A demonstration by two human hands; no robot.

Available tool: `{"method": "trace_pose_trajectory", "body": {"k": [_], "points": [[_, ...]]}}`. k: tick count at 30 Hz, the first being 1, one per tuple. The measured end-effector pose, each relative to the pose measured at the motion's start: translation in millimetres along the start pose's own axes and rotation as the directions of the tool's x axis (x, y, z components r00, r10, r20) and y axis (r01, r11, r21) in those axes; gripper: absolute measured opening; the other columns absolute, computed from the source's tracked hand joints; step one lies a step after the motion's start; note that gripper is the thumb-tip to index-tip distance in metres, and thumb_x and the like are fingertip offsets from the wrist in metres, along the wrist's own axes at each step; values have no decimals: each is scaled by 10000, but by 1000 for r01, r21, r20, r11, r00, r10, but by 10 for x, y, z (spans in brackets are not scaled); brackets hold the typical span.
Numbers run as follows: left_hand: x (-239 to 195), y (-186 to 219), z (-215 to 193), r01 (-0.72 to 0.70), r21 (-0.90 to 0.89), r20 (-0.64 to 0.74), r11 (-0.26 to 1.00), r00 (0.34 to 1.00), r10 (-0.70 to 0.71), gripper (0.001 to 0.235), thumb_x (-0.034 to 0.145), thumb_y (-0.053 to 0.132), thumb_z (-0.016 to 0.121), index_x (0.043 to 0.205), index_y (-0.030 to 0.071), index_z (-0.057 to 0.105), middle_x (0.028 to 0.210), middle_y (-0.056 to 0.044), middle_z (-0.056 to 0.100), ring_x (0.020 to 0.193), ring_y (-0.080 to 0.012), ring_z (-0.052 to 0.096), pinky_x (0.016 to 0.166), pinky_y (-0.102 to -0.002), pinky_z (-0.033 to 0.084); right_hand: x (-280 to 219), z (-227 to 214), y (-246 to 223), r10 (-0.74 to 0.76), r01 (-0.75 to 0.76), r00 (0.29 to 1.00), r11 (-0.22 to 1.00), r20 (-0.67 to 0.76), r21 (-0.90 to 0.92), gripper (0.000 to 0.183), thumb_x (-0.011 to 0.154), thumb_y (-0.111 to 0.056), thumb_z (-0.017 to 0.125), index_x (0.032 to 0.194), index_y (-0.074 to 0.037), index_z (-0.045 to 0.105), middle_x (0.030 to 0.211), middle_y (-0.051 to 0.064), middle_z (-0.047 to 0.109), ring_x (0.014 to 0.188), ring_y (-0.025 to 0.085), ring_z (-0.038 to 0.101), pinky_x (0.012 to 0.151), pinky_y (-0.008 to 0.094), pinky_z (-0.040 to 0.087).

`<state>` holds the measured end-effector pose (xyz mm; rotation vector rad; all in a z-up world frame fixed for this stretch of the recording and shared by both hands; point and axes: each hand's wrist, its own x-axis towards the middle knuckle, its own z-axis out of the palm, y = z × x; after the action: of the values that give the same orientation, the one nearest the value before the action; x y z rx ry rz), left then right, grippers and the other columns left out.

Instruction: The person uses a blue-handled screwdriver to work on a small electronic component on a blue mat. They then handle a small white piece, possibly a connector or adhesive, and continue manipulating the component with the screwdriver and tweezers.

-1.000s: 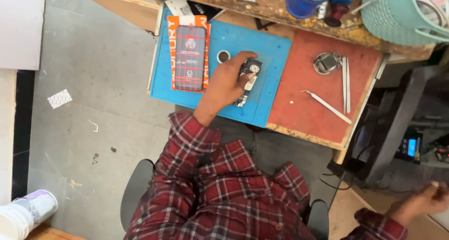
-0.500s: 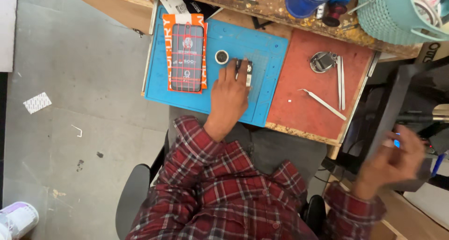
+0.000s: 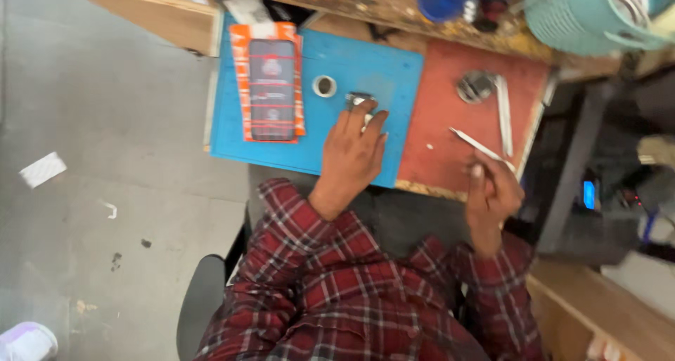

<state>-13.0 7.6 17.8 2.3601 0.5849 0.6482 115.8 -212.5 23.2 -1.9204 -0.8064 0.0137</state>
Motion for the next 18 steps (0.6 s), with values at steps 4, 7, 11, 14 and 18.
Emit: {"method": "trace_pose_trajectory", "body": {"k": [4, 7, 11, 14, 18], "points": [[-31, 68, 77, -128, -107, -27, 986, 992, 126, 330, 912, 108, 743, 1228, 79, 653, 1135, -68, 618, 963, -266, 651, 754, -382, 542, -36, 31, 224, 248, -233, 968, 945, -40, 228, 99, 1090, -18, 634, 1115, 45, 707, 974, 75, 716, 818, 110, 659, 725, 234, 518], [-43, 66, 125, -126, -131, 34, 983, 991, 132, 277, 935, 105, 727, 1204, 78, 669, 1026, -58, 607, 913, -255, 654, 711, -386, 542, -3, 96, 251, 178, -177, 984, 979, 2, 97, 63, 1056, -1, 674, 1091, 32, 715, 972, 67, 708, 786, 98, 642, 676, 235, 485], [-53, 56, 168, -106, -140, 79, 984, 990, 118, 238, 945, 109, 711, 1178, 72, 677, 985, -72, 590, 899, -259, 654, 710, -388, 544, 85, 171, 141, 162, -140, 974, 980, 156, -144, 148, 932, 19, 762, 1078, 3, 772, 973, 79, 701, 608, 141, 520, 544, 281, 387], [-37, 79, 164, -101, -158, 96, 982, 988, 117, 221, 949, 107, 707, 1167, 83, 682, 986, -68, 593, 902, -258, 659, 716, -388, 549, 157, 251, 50, -22, 75, 970, 974, 241, -212, 230, 903, 2, 807, 1125, 1, 751, 1039, 80, 670, 751, 169, 623, 619, 285, 478], [57, 196, 74, -103, -252, 111, 962, 985, 134, 198, 946, 90, 716, 1141, 94, 685, 998, -65, 616, 911, -269, 671, 739, -389, 557, 209, 359, 12, -44, 107, 971, 958, 233, -265, 159, 911, -14, 831, 1049, -23, 752, 1017, 72, 633, 795, 176, 644, 679, 303, 506]]}}
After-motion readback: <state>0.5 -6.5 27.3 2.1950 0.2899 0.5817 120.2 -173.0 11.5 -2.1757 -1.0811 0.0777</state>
